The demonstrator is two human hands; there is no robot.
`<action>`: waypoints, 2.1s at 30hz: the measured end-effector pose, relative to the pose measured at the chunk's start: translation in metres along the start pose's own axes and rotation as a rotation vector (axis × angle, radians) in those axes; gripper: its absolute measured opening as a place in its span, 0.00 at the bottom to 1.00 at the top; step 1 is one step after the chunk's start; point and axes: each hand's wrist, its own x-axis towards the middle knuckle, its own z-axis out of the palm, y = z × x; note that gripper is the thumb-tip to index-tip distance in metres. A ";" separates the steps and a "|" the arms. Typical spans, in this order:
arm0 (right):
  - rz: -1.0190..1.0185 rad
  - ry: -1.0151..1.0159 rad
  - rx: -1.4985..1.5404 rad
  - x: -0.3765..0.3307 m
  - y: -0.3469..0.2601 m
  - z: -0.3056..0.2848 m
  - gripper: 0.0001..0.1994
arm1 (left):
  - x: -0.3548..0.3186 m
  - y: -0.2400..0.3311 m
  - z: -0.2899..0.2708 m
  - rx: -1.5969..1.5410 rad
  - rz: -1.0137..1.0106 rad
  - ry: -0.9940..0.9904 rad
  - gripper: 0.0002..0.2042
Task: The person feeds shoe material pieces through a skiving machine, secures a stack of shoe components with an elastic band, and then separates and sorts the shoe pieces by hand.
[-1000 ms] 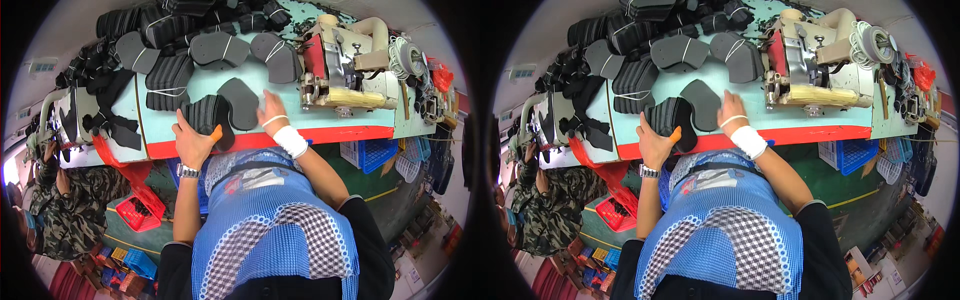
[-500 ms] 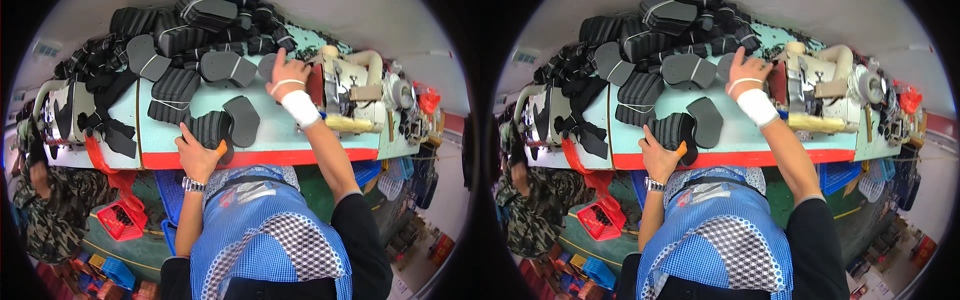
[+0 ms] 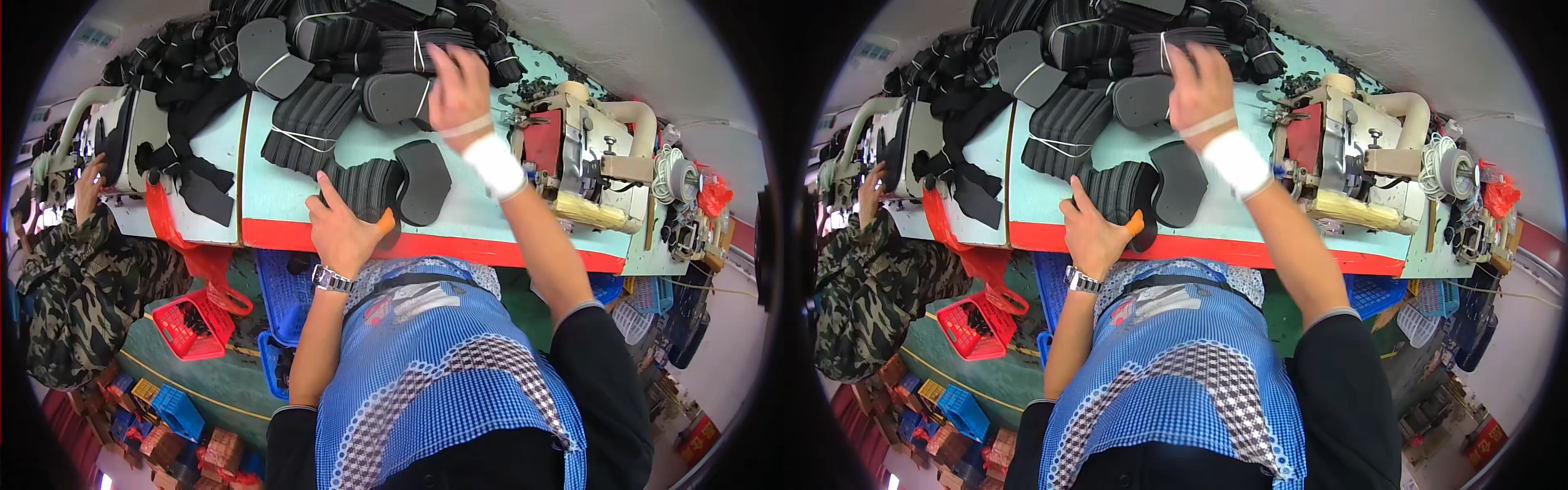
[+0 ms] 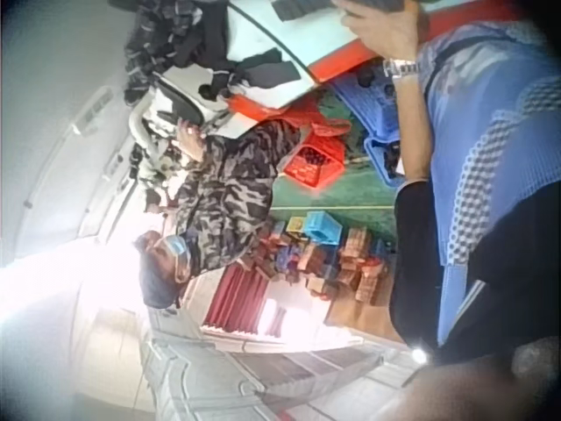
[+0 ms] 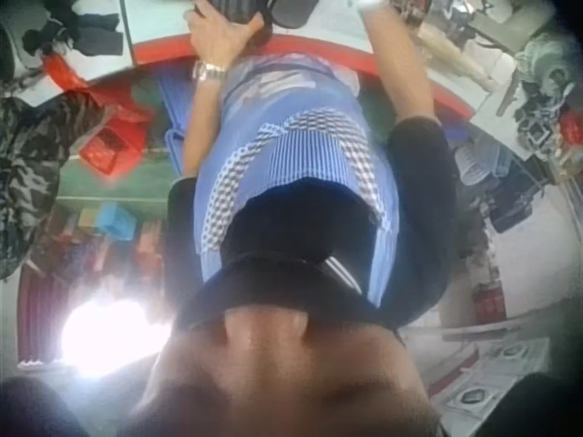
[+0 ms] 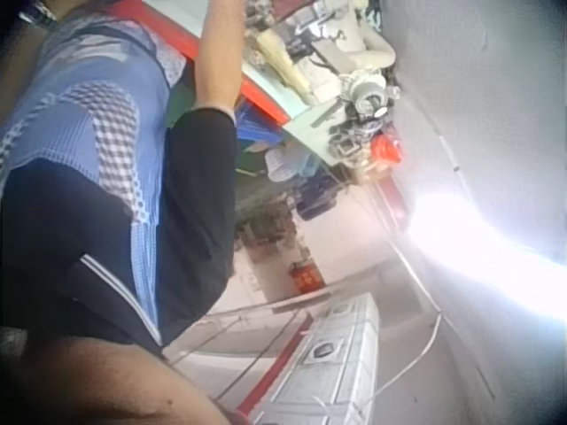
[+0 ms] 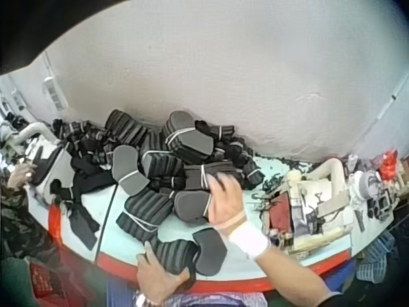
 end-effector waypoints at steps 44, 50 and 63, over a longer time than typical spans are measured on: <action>0.689 -0.435 0.716 -0.166 -0.049 -0.028 0.20 | -0.007 0.023 0.009 -0.013 -0.099 -0.013 0.62; 0.427 -0.333 -0.378 -0.188 -0.021 -0.059 0.33 | -0.021 0.007 -0.002 0.064 -0.181 -0.029 0.61; 0.693 -0.512 0.770 -0.160 -0.093 -0.013 0.29 | 0.016 -0.056 0.010 -0.485 0.021 -0.076 0.49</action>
